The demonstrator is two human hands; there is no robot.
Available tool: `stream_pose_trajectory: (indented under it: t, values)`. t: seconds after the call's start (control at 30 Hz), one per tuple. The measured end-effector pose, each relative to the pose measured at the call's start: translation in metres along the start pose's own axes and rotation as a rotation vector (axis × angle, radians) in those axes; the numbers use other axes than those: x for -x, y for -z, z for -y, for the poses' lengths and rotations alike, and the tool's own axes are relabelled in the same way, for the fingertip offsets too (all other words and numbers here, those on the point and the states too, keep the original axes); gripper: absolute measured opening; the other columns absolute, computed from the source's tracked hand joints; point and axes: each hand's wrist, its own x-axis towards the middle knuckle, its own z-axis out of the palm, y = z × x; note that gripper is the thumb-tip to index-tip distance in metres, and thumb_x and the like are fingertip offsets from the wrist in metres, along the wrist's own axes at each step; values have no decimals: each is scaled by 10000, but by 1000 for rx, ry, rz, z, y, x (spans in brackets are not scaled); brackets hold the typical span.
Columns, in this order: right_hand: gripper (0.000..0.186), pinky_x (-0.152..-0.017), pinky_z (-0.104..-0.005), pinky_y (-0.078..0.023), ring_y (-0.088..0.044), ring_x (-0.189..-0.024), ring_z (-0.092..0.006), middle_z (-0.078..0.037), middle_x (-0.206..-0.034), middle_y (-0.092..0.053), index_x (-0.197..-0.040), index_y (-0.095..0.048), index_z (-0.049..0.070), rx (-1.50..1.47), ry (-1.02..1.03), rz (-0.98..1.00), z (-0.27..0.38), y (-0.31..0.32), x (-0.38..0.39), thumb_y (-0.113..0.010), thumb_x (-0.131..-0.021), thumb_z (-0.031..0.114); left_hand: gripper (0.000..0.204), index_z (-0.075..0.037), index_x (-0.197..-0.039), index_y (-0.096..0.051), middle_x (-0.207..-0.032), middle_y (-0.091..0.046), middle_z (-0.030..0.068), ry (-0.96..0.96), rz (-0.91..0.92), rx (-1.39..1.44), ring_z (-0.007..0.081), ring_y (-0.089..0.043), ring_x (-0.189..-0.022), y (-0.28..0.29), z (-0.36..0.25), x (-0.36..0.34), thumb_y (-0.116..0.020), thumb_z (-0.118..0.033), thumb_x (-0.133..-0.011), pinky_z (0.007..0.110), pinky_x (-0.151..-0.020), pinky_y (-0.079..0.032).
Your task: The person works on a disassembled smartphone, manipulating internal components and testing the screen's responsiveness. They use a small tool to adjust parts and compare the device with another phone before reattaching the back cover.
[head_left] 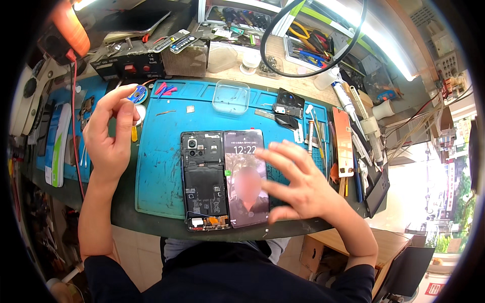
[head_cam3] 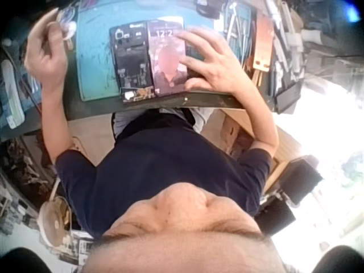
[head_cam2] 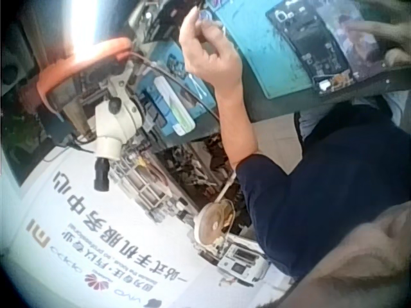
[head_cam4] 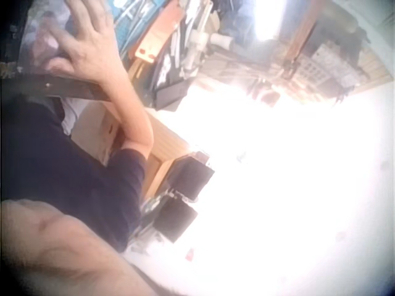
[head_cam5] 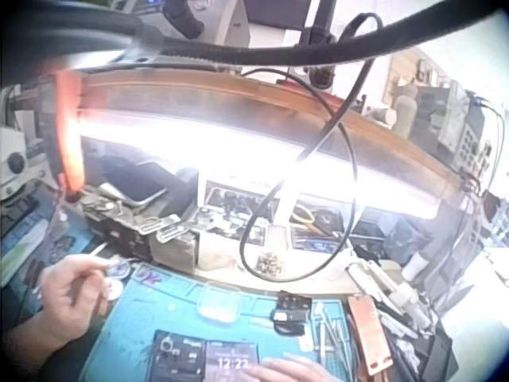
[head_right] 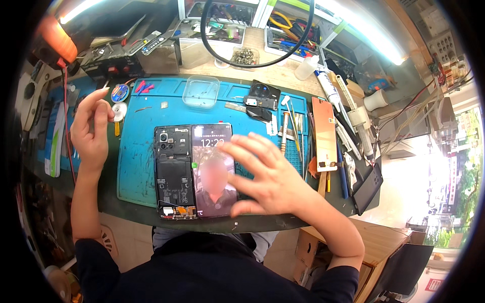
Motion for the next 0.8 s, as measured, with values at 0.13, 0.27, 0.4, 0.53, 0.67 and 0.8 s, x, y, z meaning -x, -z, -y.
stream_pose_trajectory:
  t: [0.13, 0.27, 0.4, 0.53, 0.67, 0.8]
  values:
    - [764, -1201, -583, -361, -439, -1451, -401, -179, -1580, -482, -1357, -695, 149, 222, -181, -39, -13, -4, -3, -516, -937, 762, 251, -17, -1298, -690, -847, -680, 51, 12, 9, -12, 99, -624, -760, -1, -1, 1, -600, -22, -1064, 247, -707, -505]
    - [755, -1199, -582, -361, -453, -1434, -395, -167, -1564, -494, -1378, -690, 151, 241, -233, -106, -12, -2, -2, -543, -933, 743, 246, -16, -1299, -689, -845, -682, 51, 20, 23, -6, 98, -624, -759, -2, 0, 1, -600, -33, -1070, 247, -706, -506]
    - [763, -1193, -580, -371, -469, -1420, -400, -174, -1556, -502, -1367, -698, 148, 180, -207, -105, -8, -1, 0, -524, -940, 756, 242, -15, -1300, -688, -848, -686, 52, 26, 28, -17, 97, -624, -759, -2, 0, 3, -606, -47, -1074, 248, -708, -509]
    - [793, -1192, -587, -377, -493, -1408, -399, -178, -1530, -528, -1366, -704, 161, 27, -86, -71, -4, 3, 4, -526, -916, 789, 242, -14, -1302, -687, -850, -689, 52, 28, 36, -23, 96, -625, -760, -1, 0, 2, -608, -55, -1076, 247, -710, -512]
    - [730, -1201, -593, -365, -504, -1415, -385, -190, -1532, -535, -1225, -723, 155, -137, 51, 19, 9, 0, 7, -565, -904, 792, 283, 24, -1369, -629, -888, -617, 36, 58, 87, -25, 87, -569, -819, 1, 0, 4, -559, -40, -1103, 233, -757, -474]
    - [721, -1207, -593, -358, -499, -1419, -380, -191, -1541, -528, -1267, -716, 158, -77, 1, 33, 2, -2, 4, -586, -904, 768, 285, 24, -1371, -628, -889, -615, 35, 54, 93, -18, 85, -567, -824, 1, 0, 4, -558, -37, -1102, 231, -759, -474]
